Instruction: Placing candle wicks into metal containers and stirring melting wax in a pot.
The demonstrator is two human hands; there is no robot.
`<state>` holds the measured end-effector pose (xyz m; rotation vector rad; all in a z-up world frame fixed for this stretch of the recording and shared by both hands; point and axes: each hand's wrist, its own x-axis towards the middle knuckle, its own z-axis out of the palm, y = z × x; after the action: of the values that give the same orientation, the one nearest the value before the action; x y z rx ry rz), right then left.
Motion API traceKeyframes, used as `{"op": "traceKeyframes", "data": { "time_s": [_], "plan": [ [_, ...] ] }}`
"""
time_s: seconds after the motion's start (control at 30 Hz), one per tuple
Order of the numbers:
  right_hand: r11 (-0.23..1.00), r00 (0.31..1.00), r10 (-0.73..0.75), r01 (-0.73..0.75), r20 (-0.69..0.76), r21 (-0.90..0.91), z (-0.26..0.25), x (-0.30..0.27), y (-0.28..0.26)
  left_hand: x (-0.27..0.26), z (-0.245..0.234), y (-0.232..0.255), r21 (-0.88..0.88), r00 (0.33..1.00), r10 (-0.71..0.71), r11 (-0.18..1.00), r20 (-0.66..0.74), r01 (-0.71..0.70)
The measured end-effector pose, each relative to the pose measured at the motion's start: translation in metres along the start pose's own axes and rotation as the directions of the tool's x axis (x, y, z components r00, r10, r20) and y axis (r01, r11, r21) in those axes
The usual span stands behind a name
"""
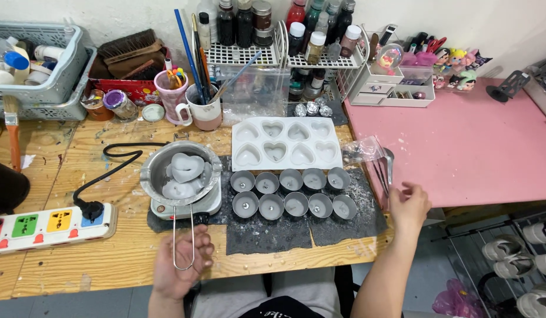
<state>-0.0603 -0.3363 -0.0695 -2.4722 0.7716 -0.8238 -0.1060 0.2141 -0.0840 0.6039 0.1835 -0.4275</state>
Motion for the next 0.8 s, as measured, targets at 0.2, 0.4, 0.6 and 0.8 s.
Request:
{"op": "traceKeyframes", "data": {
  "time_s": [0.2, 0.4, 0.6, 0.8],
  "plan": [
    [0.997, 0.993, -0.071, 0.075, -0.089, 0.036, 0.026, -0.014, 0.024, -0.007, 0.029, 0.027, 0.134, 0.999, -0.024, 0.991, 0.031, 0.020],
    [0.998, 0.998, -0.008, 0.012, -0.065, 0.065, 0.023, -0.008, 0.016, -0.009, 0.018, 0.024, 0.167, 0.988, 0.124, 0.976, 0.093, -0.138],
    [0.999, 1.000, 0.003, -0.003, -0.003, -0.033, 0.012, 0.018, -0.009, -0.016, 0.023, 0.031, 0.134, 0.984, 0.142, 0.979, 0.106, -0.155],
    [0.987, 0.986, 0.105, -0.119, 0.128, 0.109, 0.046, 0.050, 0.041, -0.021, 0.028, 0.029, 0.206, 0.991, 0.128, 0.969, 0.042, -0.134]
  ]
}}
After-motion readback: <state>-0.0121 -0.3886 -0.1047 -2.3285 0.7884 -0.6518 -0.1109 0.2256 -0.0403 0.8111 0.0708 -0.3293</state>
